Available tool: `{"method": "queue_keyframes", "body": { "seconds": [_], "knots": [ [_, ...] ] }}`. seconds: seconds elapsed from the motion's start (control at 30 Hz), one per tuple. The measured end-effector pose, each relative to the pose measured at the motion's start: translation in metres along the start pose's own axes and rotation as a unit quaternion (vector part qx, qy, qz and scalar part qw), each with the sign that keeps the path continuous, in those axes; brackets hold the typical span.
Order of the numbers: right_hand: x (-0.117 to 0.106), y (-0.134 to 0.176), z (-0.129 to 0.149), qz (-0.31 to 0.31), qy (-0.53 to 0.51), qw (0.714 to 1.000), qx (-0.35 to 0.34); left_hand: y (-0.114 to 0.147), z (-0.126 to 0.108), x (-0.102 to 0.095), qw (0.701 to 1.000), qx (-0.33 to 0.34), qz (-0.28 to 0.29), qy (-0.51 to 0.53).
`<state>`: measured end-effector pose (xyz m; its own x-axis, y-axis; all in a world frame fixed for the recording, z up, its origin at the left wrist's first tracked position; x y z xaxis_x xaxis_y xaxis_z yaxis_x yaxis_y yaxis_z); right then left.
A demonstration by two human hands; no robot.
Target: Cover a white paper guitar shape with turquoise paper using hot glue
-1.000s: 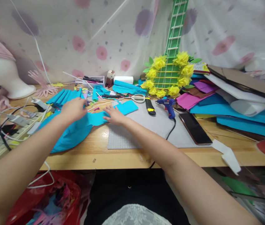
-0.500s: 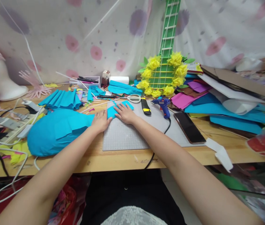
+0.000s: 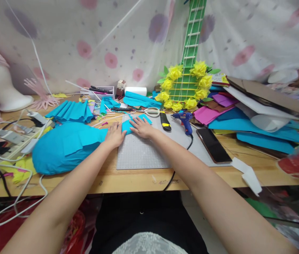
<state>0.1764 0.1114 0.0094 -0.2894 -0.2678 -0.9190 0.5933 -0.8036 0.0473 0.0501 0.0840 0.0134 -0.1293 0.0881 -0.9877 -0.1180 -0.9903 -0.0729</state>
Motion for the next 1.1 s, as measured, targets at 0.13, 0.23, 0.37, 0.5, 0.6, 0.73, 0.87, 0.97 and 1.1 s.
{"method": "queue_keyframes", "body": {
  "seconds": [0.13,0.23,0.37,0.5,0.6,0.73,0.87,0.97,1.1],
  "knots": [
    [-0.001,0.0,0.0,-0.017,0.002,1.0,-0.004,0.006,0.003,-0.004,0.998,-0.046,-0.024,0.019],
    [0.0,0.001,0.0,-0.008,0.006,1.0,-0.001,0.006,0.006,-0.006,0.997,-0.058,-0.028,0.034],
    [-0.001,0.001,-0.001,-0.003,0.001,1.0,0.001,0.001,0.01,-0.005,0.998,-0.049,-0.014,0.036],
    [0.0,0.001,-0.001,-0.003,-0.007,1.0,0.003,-0.002,0.01,-0.004,0.999,-0.028,-0.013,0.022],
    [0.001,0.001,-0.002,-0.012,-0.011,1.0,0.004,-0.001,0.009,-0.005,1.0,-0.026,-0.009,0.014],
    [0.0,0.0,-0.003,-0.016,-0.006,1.0,-0.003,-0.002,0.009,-0.008,1.0,-0.022,0.001,0.004],
    [0.001,-0.003,-0.006,0.011,-0.013,1.0,-0.006,-0.007,0.008,-0.011,0.999,0.005,0.015,-0.037],
    [0.0,-0.005,-0.007,0.011,-0.018,1.0,-0.007,-0.01,0.006,-0.014,0.997,0.032,0.021,-0.068],
    [-0.007,-0.006,-0.006,-0.013,-0.009,0.999,-0.036,-0.012,0.007,-0.021,0.997,0.047,-0.004,-0.065]
  ]
}}
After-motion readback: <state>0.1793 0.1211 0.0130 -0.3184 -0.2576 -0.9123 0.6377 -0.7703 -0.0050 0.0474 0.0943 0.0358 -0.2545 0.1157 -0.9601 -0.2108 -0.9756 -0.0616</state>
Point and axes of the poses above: each hand's wrist, its own y-axis away from the middle knuckle, its own x-axis out of the palm, z = x × y, the point moved 7 cm from there along -y, towards the middle knuckle, and after that the axes turned 15 degrees about -y, right-handed, at the moved point
